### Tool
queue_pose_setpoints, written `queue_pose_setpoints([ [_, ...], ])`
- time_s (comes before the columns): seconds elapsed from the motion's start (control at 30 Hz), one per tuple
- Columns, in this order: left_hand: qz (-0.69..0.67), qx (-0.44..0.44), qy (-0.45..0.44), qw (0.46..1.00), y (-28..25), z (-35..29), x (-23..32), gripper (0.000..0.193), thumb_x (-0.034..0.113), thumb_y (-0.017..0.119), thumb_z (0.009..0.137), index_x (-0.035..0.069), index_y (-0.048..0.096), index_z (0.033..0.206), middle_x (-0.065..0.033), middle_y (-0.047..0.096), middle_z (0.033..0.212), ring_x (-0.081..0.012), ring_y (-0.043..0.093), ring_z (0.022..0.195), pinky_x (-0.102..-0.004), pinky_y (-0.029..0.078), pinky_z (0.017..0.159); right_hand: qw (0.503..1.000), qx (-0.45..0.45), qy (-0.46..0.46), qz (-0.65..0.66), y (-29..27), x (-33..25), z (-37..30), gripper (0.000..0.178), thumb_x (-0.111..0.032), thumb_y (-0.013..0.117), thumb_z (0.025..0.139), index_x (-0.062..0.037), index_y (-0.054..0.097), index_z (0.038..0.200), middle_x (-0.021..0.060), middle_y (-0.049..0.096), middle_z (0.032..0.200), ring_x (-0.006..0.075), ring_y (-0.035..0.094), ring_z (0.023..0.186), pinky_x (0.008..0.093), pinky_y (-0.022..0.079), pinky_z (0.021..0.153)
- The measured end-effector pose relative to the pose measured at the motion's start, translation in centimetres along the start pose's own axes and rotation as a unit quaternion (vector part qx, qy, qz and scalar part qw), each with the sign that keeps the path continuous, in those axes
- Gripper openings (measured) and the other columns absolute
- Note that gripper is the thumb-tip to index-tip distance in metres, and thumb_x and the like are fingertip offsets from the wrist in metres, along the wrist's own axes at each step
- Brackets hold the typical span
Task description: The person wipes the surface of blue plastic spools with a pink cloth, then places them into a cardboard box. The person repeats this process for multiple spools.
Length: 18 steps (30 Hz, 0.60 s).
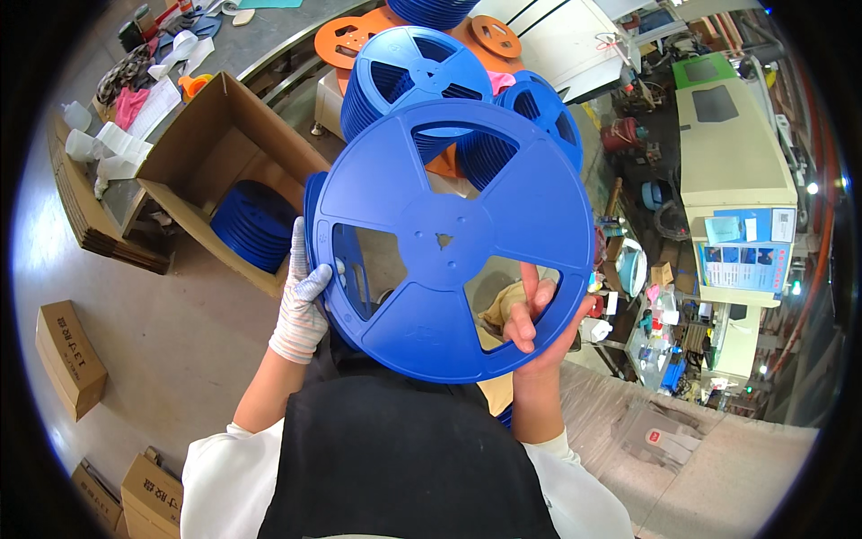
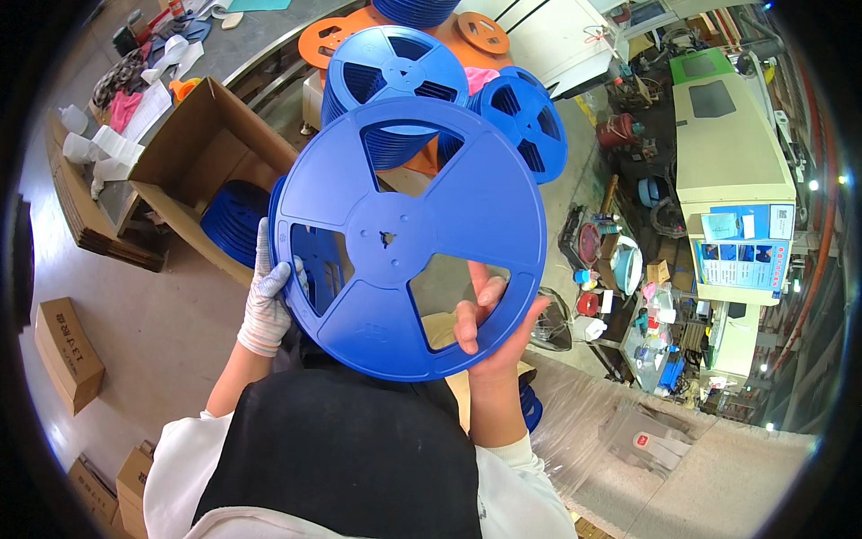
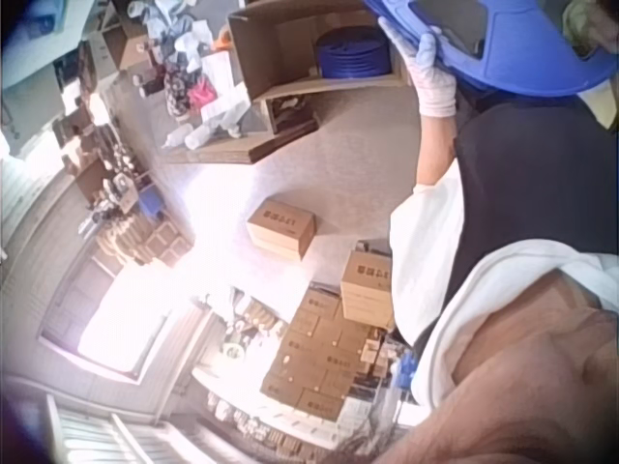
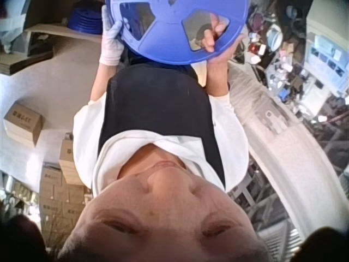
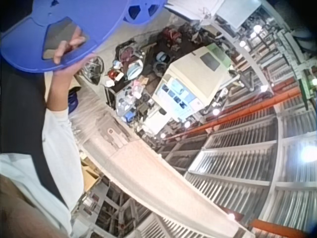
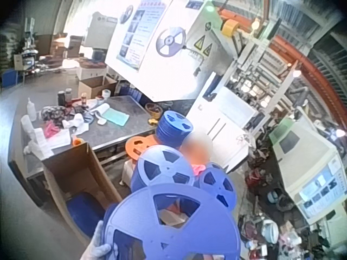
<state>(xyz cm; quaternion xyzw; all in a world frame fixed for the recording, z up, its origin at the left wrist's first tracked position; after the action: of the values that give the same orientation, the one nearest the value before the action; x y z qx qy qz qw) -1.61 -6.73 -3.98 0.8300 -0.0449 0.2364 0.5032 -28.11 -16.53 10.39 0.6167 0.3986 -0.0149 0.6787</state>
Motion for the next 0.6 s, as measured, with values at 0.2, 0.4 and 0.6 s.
queue_pose_setpoints([
  [0.2, 0.006, -0.007, -0.019, 1.000, -1.5, 0.5, -0.6, 0.094, 0.001, 0.072, 0.082, 0.023, 0.022, 0.159, -0.0055, 0.059, 0.127, -0.0166, 0.065, 0.093, -0.0325, 0.055, 0.091, 0.997, -0.017, -0.014, -0.069, 1.4, 0.6, 0.3, 0.080, -0.071, 0.033, 0.096, 0.0022, 0.059, 0.113, 0.0197, 0.037, 0.154, 0.0263, 0.062, 0.059, 0.0277, 0.047, 0.040],
  [0.4, 0.000, -0.014, -0.018, 1.000, -1.5, 0.5, -0.6, 0.095, 0.001, 0.073, 0.082, 0.023, 0.022, 0.159, -0.0057, 0.058, 0.129, -0.0171, 0.065, 0.093, -0.0319, 0.055, 0.090, 0.992, -0.054, -0.014, -0.109, 1.8, 0.4, 0.6, 0.076, -0.069, 0.033, 0.097, -0.0045, 0.053, 0.132, 0.0208, 0.041, 0.151, 0.0258, 0.059, 0.053, 0.0280, 0.047, 0.040],
  [0.6, -0.020, -0.037, -0.004, 0.999, -0.7, 0.0, 0.1, 0.099, 0.001, 0.075, 0.079, 0.025, 0.021, 0.159, -0.0061, 0.057, 0.131, -0.0177, 0.065, 0.093, -0.0322, 0.055, 0.090, 0.999, -0.034, 0.003, -0.017, 0.9, 0.4, 0.5, 0.072, -0.065, 0.036, 0.099, 0.0015, 0.059, 0.113, 0.0186, 0.034, 0.156, 0.0233, 0.056, 0.051, 0.0284, 0.044, 0.041],
])
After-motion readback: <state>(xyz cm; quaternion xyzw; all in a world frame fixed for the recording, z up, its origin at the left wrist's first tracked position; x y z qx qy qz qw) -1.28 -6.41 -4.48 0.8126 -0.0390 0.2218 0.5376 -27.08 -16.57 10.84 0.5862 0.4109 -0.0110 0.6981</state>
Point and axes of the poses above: each hand's wrist, its own z-axis towards the middle knuckle, its own y-axis out of the palm, x = y × z, the point moved 7 cm from there along z, towards the middle knuckle
